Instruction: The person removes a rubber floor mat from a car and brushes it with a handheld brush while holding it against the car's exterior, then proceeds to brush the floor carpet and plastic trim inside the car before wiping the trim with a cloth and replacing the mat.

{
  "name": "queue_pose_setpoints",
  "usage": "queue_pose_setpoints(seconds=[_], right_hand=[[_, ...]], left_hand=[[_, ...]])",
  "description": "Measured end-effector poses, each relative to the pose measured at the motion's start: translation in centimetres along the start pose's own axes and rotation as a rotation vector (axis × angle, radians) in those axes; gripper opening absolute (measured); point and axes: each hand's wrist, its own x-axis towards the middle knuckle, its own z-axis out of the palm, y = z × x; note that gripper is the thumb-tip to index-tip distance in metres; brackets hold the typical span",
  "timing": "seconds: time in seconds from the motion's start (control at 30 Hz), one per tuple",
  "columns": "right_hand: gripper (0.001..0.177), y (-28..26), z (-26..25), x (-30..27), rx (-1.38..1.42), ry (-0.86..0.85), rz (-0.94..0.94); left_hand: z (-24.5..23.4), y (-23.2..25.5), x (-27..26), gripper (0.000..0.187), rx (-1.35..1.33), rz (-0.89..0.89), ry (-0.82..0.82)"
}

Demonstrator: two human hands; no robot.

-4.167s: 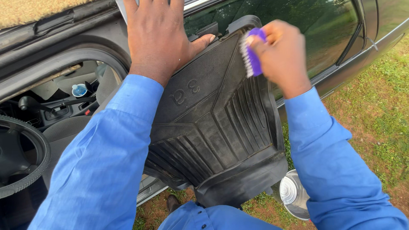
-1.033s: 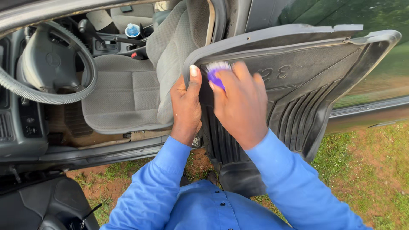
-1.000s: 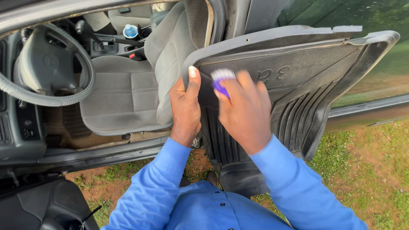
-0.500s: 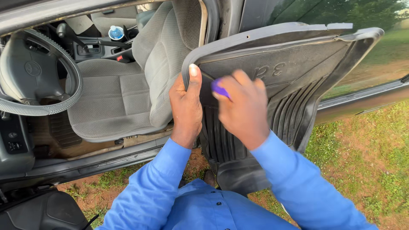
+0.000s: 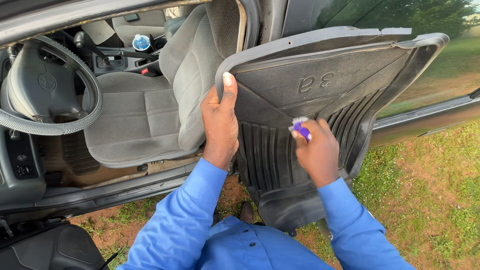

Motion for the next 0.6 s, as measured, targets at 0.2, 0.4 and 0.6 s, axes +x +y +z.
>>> queue_pose_setpoints(seconds=[0.2,0.4,0.6], right_hand=[[0.017,-0.2,0.2,0.7,-0.184,-0.076,-0.084],[0.014,-10.0,-0.4,6.3,0.115,-0.019,-0.334],[0.021,-10.0,0.3,6.8,0.31,0.0,-0.395]], left_hand=[[0.5,0.4,-0.7,0.049,0.032,0.06,0.008],[1.0,1.1,-0.8,0.042,-0.055,0.008,0.054],[0.4,1.1,0.0,0.045,-0.112,-0.015,-0.003]])
